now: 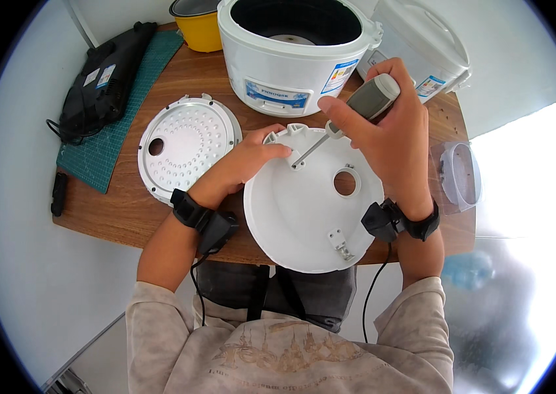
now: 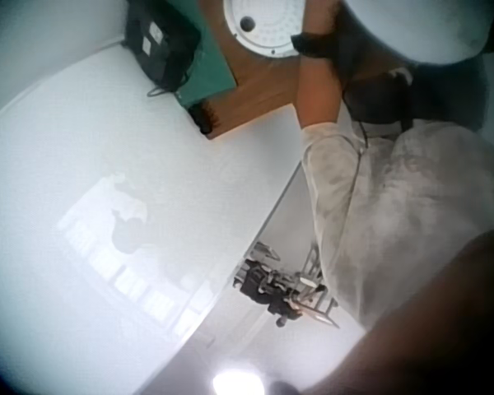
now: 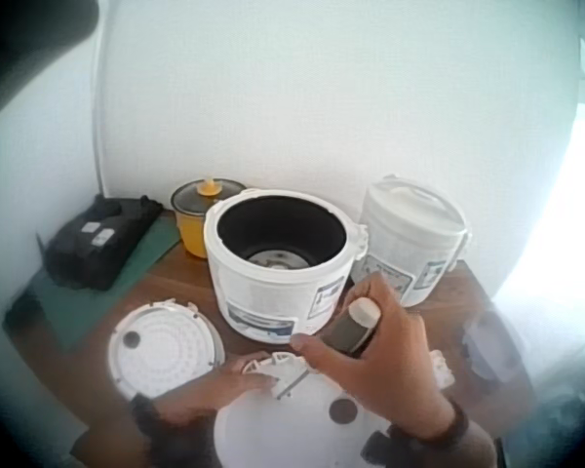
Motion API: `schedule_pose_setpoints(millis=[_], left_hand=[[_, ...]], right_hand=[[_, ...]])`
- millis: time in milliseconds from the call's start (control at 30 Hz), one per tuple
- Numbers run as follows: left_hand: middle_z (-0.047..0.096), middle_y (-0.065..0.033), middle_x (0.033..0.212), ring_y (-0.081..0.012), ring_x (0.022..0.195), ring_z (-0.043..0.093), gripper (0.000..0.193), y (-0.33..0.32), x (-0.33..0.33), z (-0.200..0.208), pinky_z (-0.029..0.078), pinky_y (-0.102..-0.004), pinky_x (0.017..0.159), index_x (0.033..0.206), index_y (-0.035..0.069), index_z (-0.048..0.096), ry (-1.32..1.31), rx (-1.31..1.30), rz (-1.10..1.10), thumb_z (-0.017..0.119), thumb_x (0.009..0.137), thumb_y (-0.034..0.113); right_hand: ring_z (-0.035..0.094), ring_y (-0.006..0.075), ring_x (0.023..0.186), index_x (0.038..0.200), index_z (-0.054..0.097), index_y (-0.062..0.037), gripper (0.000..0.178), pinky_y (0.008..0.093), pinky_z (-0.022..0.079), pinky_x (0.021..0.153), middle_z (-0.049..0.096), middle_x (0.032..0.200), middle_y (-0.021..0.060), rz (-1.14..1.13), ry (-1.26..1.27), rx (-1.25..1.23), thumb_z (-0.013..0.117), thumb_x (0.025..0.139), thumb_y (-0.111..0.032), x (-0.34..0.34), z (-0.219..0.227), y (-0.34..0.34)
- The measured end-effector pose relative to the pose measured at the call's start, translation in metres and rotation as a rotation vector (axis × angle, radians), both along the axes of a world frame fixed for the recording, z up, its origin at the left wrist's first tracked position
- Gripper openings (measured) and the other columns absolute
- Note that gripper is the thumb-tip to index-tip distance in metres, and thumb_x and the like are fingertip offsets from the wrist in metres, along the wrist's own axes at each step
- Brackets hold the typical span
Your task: The person uses a screwdriver to remove screws from a white plastic lid and then from a white plastic bowl-shaped component. They manipulate the parts on a wooden table, placing screws aside and repositioning the components to access different screw holes.
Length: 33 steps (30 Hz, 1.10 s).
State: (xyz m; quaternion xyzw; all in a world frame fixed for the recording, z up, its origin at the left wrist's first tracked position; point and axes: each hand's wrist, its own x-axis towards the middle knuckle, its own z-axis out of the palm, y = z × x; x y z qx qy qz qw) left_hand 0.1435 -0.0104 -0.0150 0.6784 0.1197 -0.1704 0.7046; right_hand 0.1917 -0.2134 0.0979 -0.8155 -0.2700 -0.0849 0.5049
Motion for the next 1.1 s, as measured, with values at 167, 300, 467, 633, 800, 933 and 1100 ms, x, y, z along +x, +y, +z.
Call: schedule_pose_setpoints(millis=[167, 300, 467, 633, 800, 933, 1100], left_hand=[[0.058, -0.0243, 0.132, -0.0268, 0.113, 0.063, 0.076, 0.000, 0.000, 0.001, 0.052, -0.0321, 0.092, 0.148, -0.004, 0.039, -0.013, 0.015, -0.030, 0.067, 0.085, 0.028], [0.058, -0.0239, 0.132, -0.0260, 0.112, 0.063, 0.075, 0.004, 0.001, -0.005, 0.052, -0.0316, 0.092, 0.147, -0.004, 0.039, -0.052, -0.044, -0.063, 0.066, 0.086, 0.027], [0.058, -0.0215, 0.132, -0.0240, 0.113, 0.062, 0.078, -0.002, -0.002, 0.007, 0.050, -0.0309, 0.093, 0.149, -0.004, 0.038, -0.008, 0.013, -0.032, 0.069, 0.085, 0.028], [0.057, -0.0216, 0.133, -0.0244, 0.113, 0.062, 0.078, -0.002, -0.002, 0.008, 0.050, -0.0308, 0.094, 0.149, -0.004, 0.038, 0.006, 0.047, -0.032, 0.069, 0.085, 0.028], [0.056, -0.0208, 0.135, -0.0251, 0.117, 0.060, 0.080, 0.000, -0.004, 0.007, 0.048, -0.0319, 0.096, 0.150, -0.002, 0.038, -0.012, 0.051, -0.037, 0.070, 0.085, 0.030], [0.055, -0.0217, 0.135, -0.0254, 0.118, 0.059, 0.078, -0.004, -0.004, 0.009, 0.048, -0.0317, 0.097, 0.149, -0.004, 0.038, -0.030, 0.065, -0.035, 0.069, 0.085, 0.028], [0.058, -0.0221, 0.131, -0.0243, 0.113, 0.062, 0.073, -0.007, -0.005, 0.011, 0.049, -0.0303, 0.094, 0.147, -0.006, 0.040, -0.049, 0.067, -0.021, 0.066, 0.087, 0.026]], right_hand=[[0.070, 0.0193, 0.070, 0.113, 0.051, -0.0070, 0.049, 0.0303, 0.055, 0.059, 0.069, 0.092, 0.0112, 0.033, -0.260, 0.106, 0.083, 0.080, -0.022, -0.002, -0.010, 0.003], [0.067, 0.0206, 0.069, 0.115, 0.055, -0.0062, 0.042, 0.0302, 0.053, 0.061, 0.067, 0.099, 0.0112, 0.099, -0.252, 0.034, 0.079, 0.082, -0.017, -0.010, -0.001, -0.001], [0.063, 0.0190, 0.069, 0.123, 0.063, -0.0040, 0.034, 0.0276, 0.051, 0.062, 0.067, 0.106, 0.0111, 0.213, -0.361, -0.039, 0.064, 0.089, -0.006, -0.007, 0.015, -0.025], [0.066, 0.0157, 0.079, 0.126, 0.067, -0.0062, 0.035, 0.0268, 0.055, 0.071, 0.070, 0.107, 0.0080, 0.144, -0.301, -0.168, 0.054, 0.094, -0.001, -0.015, 0.026, -0.028], [0.066, 0.0156, 0.081, 0.115, 0.072, -0.0058, 0.026, 0.0270, 0.056, 0.070, 0.070, 0.099, 0.0069, 0.151, -0.248, -0.170, 0.066, 0.090, -0.002, -0.019, 0.030, -0.028], [0.064, 0.0161, 0.076, 0.105, 0.073, -0.0042, 0.020, 0.0274, 0.054, 0.066, 0.067, 0.091, 0.0062, 0.123, -0.374, -0.220, 0.074, 0.085, -0.005, -0.019, 0.030, -0.032], [0.060, 0.0158, 0.072, 0.105, 0.073, -0.0050, 0.024, 0.0267, 0.050, 0.062, 0.062, 0.085, 0.0059, 0.219, -0.343, -0.218, 0.077, 0.082, -0.009, -0.023, 0.033, -0.032]])
